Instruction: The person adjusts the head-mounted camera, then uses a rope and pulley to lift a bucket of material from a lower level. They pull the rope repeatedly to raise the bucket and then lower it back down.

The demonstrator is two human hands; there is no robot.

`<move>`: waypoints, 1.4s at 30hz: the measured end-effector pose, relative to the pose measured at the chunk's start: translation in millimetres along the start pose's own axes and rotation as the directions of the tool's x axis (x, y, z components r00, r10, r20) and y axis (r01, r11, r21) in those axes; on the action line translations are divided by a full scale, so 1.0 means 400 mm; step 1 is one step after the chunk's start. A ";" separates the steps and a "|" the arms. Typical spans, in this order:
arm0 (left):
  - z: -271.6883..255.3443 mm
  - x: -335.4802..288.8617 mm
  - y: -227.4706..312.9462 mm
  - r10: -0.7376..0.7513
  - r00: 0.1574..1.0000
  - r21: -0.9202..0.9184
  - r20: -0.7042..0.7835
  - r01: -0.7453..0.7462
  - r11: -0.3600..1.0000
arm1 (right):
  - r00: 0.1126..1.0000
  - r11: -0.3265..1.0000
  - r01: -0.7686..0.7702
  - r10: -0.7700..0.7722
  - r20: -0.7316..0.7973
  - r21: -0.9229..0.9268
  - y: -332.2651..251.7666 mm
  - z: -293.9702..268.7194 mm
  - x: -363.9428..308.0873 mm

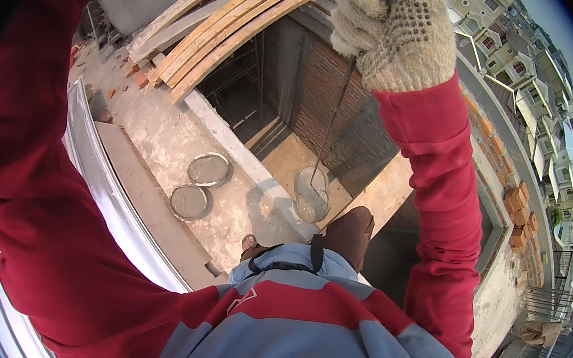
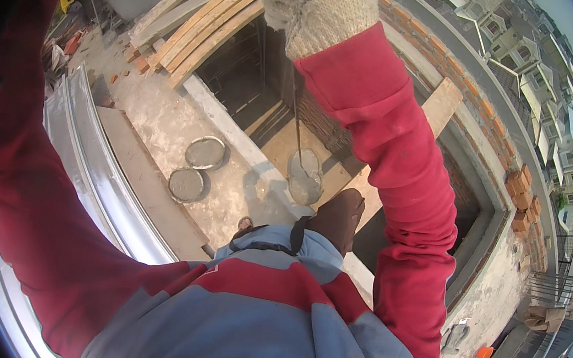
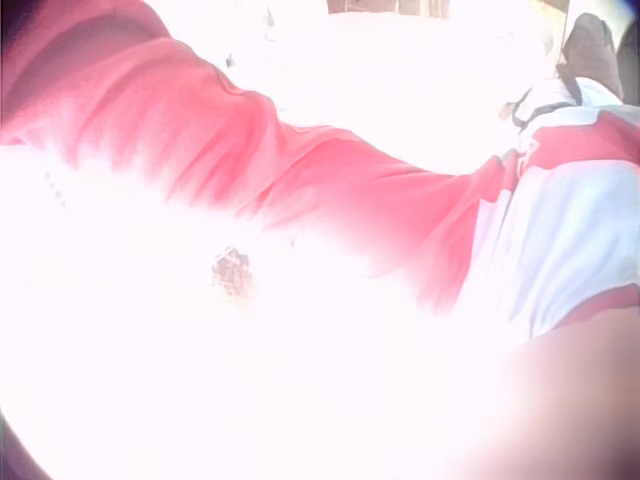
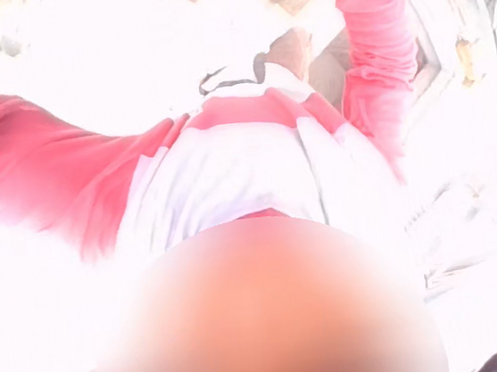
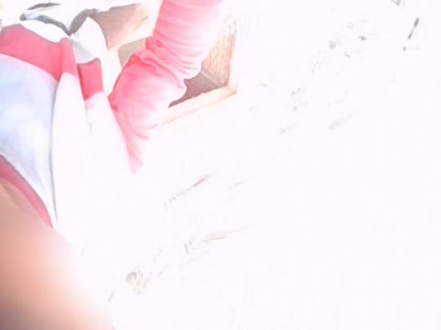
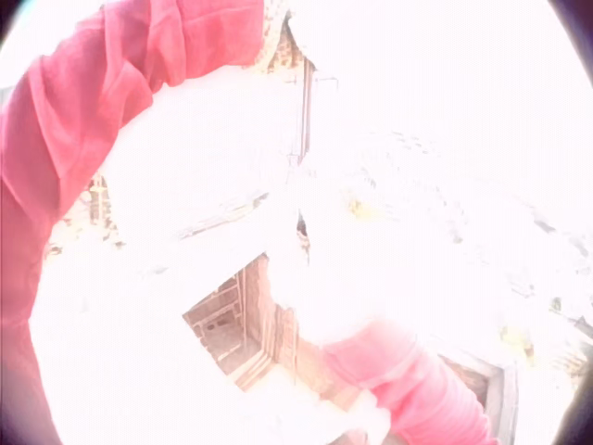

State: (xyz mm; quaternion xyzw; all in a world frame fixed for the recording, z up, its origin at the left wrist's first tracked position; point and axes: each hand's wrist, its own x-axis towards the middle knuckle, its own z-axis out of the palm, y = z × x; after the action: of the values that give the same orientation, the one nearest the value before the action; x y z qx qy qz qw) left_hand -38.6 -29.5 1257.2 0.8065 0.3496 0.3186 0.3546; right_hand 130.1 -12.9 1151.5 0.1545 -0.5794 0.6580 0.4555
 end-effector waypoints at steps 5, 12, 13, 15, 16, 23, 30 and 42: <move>-0.091 -0.311 0.003 -0.100 0.990 0.113 -0.104 0.111 0.987 | 0.974 0.854 -0.126 0.011 -0.225 -0.504 0.089 0.217 0.006; -0.139 -0.617 -0.019 -0.262 0.942 0.160 -0.212 0.298 0.941 | 0.875 0.890 -0.455 0.440 0.201 0.035 0.219 0.293 0.010; -0.138 -0.649 -0.024 -0.287 0.932 0.166 -0.222 0.326 0.931 | 0.859 0.883 -0.468 0.442 0.259 0.045 0.247 0.295 0.004; -0.129 -0.703 -0.037 -0.342 0.911 0.171 -0.232 0.385 0.907 | 0.888 0.883 -0.446 0.418 0.192 0.142 0.308 0.307 -0.026; -0.126 -0.723 -0.044 -0.370 0.899 0.163 -0.236 0.412 0.896 | 0.892 0.878 -0.443 0.409 0.194 0.184 0.333 0.312 -0.043; -0.093 -0.812 -0.116 -0.492 0.838 0.131 -0.236 0.529 0.838 | 0.901 0.777 -0.403 0.429 0.061 0.484 0.519 0.341 -0.150; -0.052 -0.895 -0.172 -0.524 0.808 0.058 -0.271 0.557 0.829 | 0.723 0.622 -0.582 0.691 -0.017 0.523 0.717 0.492 -0.203; -0.027 -1.120 -0.080 -0.463 0.731 -0.111 -0.502 0.476 0.872 | 0.833 0.791 -0.533 0.552 0.026 0.300 0.916 0.706 -0.244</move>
State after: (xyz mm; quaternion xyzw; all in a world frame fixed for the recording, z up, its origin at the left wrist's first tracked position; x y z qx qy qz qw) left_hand -305.2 -363.6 1118.2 0.5818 0.6271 0.4172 0.3069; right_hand -194.3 -277.6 931.7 0.0271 -0.4797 0.8443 0.2374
